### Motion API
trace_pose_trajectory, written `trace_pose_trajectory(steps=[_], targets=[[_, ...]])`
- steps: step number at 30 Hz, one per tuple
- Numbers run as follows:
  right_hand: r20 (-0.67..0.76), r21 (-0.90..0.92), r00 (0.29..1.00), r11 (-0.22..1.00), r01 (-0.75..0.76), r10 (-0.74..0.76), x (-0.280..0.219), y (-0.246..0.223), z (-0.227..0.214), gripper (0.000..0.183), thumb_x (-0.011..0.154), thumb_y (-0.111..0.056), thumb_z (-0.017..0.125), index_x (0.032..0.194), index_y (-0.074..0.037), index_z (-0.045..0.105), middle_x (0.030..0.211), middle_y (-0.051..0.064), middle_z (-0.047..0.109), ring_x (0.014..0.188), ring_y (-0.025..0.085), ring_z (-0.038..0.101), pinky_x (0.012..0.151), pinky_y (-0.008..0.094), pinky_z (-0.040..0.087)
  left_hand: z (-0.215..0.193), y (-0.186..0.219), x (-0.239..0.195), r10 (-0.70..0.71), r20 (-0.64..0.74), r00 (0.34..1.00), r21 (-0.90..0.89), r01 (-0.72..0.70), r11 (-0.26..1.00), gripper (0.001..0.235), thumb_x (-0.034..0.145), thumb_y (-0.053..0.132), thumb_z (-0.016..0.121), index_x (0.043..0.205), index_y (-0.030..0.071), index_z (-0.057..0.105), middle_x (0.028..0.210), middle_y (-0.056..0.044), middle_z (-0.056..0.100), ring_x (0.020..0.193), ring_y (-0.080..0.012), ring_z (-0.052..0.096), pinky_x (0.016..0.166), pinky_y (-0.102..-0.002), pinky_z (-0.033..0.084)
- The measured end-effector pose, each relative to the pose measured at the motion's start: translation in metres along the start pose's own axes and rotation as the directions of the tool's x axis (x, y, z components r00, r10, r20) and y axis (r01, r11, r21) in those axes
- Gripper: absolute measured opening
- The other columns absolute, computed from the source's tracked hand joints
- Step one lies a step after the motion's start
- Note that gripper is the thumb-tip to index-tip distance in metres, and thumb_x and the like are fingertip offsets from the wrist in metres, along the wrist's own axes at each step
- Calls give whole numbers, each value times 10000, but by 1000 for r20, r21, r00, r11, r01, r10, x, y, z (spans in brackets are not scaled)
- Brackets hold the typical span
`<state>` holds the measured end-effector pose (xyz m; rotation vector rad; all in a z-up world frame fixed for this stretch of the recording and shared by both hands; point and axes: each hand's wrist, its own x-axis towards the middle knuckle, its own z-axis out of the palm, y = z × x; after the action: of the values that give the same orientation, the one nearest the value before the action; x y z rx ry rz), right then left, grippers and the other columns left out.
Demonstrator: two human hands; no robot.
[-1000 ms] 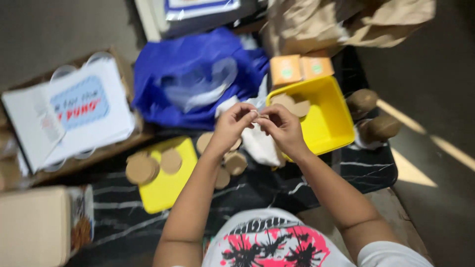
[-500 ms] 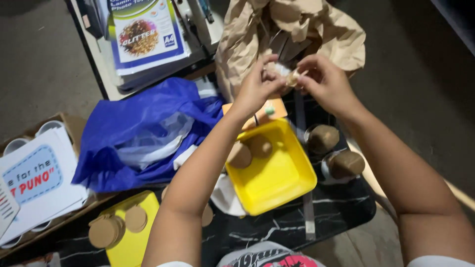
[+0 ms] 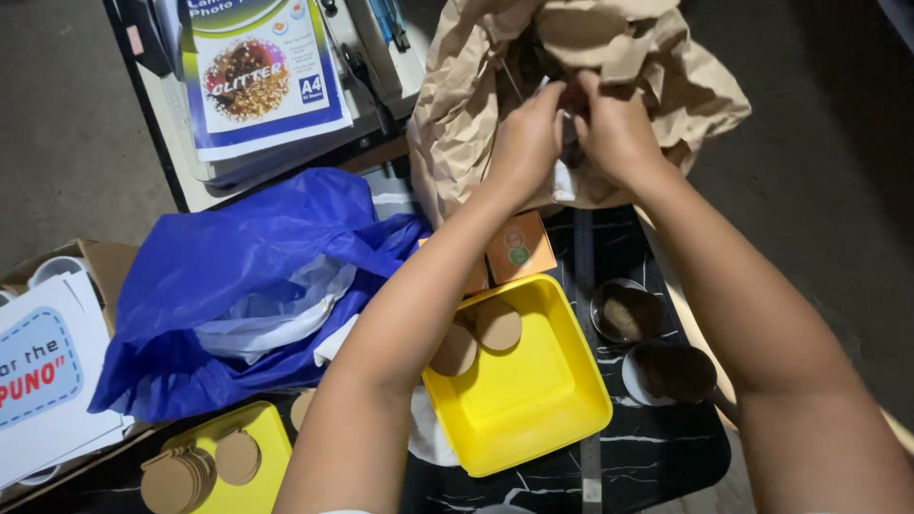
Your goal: Wiping circular cardboard lids with a cloth and organizing them.
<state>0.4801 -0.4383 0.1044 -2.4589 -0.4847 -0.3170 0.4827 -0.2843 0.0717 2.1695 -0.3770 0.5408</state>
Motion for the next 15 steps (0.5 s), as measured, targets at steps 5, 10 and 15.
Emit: trace_pose_trajectory(steps=[5,10,15], targets=[[56,-39,997,998,-55,57,7,52,52,288,958,-154,699,1160,36,621,1023,316,665,969,515,630,810,555,499,-8,6,-9,111,81,990,233,-127,964,164,902,138,619,1031,66,689,878,-127,699,884,-357,679,772,-484,536],[282,-42,956,996,-75,84,-3,94,90,224,981,-208,587,1087,-33,676,1047,303,678,964,483,660,790,546,520,-18,-5,-25,262,103,959,413,-281,866,135,861,156,626,962,109,703,943,-61,668,1001,-287,640,914,-501,513],[201,-368,979,929,36,42,-7,8,25,281,1039,-282,717,1158,-33,662,1028,222,747,945,434,688,915,571,496,-43,-14,-53,410,-26,912,326,-380,865,191,799,163,639,968,91,690,1117,-109,634,1129,-322,582,938,-502,473]])
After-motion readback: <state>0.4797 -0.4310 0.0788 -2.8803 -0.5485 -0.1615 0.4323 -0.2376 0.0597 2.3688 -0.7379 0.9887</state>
